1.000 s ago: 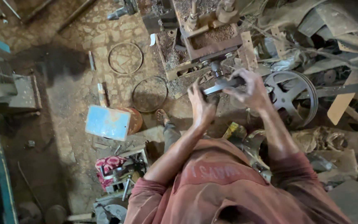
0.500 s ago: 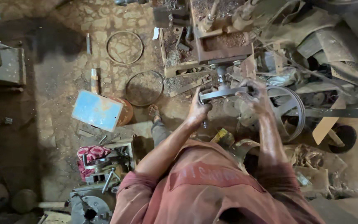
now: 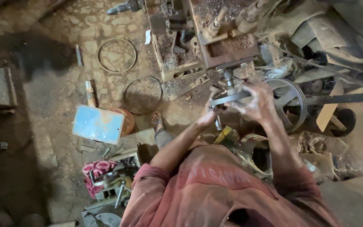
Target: The person operates a manual metal press in a workshop, repeatedly placing a metal piece under the press and pulling the lever to stamp or shape it. The person adjusts the piece between cycles and occasionally wipes the press surface with a cloth.
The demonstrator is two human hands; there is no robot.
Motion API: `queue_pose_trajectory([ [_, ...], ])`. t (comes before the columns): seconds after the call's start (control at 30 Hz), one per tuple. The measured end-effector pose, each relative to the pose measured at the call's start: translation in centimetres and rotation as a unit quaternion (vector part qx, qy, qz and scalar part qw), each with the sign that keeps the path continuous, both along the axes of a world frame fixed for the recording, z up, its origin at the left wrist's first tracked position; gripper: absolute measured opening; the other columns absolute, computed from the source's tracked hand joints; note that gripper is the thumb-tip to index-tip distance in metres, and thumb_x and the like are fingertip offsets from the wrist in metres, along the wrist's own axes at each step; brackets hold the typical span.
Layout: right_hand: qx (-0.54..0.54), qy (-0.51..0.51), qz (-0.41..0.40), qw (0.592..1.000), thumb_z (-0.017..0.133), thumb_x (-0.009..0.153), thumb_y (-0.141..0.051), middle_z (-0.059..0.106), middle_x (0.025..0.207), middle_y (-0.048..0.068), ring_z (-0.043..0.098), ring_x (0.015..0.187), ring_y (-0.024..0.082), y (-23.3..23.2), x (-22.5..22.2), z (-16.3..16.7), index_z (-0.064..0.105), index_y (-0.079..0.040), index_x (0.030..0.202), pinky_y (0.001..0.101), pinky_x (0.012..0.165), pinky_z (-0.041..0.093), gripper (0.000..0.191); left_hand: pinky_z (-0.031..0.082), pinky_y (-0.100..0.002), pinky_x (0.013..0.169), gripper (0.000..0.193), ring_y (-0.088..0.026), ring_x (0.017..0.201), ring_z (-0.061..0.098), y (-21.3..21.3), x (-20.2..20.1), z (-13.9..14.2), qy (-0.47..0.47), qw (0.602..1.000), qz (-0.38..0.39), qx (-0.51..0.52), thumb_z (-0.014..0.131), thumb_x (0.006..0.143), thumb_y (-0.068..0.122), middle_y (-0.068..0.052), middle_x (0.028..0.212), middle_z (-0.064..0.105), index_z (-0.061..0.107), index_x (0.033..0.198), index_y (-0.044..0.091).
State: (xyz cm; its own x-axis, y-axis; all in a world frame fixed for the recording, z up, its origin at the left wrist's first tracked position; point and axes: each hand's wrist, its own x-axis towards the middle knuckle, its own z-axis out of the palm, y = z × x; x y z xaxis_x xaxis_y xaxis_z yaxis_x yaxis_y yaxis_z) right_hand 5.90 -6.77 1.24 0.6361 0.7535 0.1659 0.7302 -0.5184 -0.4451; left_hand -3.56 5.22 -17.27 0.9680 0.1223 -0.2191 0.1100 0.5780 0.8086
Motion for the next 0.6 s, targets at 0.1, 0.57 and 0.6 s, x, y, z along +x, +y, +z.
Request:
queue_pose_trajectory([
  [0.1, -0.045, -0.086, -0.017, 0.995, 0.093, 0.062, -0.046, 0.073, 0.091, 0.008, 0.070, 0.094, 0.032, 1.5, -1.1, 0.7, 0.072, -0.012, 0.086, 0.0460, 0.083, 0.055, 0.046, 0.045, -0.033, 0.110, 0.078, -0.019, 0.131, 0.054, -0.1, 1.3, -0.5, -0.130, 0.991, -0.013, 0.037, 0.073, 0.089, 0.010, -0.008, 0.141, 0.057, 0.033, 0.155, 0.010],
  [0.57, 0.205, 0.167, 0.021, 0.964, 0.081, 0.085, -0.045, 0.070, 0.128, 0.010, 0.067, 0.115, 0.022, -3.9, 2.4, -1.4, 0.064, -0.010, 0.126, 0.0366, 0.101, 0.054, 0.057, 0.042, -0.052, 0.111, 0.087, -0.039, 0.129, 0.049, 2.0, -4.2, 8.1, -0.077, 0.850, 0.189, 0.485, 0.077, 0.082, 0.022, -0.025, 0.141, 0.048, 0.032, 0.153, 0.002],
  [0.6, 0.236, 0.283, -0.002, 0.930, 0.078, 0.087, -0.045, 0.070, 0.126, 0.008, 0.066, 0.114, 0.021, -5.2, 3.3, -2.6, 0.064, -0.010, 0.130, 0.0364, 0.100, 0.054, 0.057, 0.040, -0.052, 0.115, 0.083, -0.040, 0.133, 0.047, 2.3, -4.8, 10.0, -0.143, 0.797, 0.207, 0.549, 0.075, 0.085, 0.022, -0.025, 0.144, 0.048, 0.034, 0.155, 0.004],
])
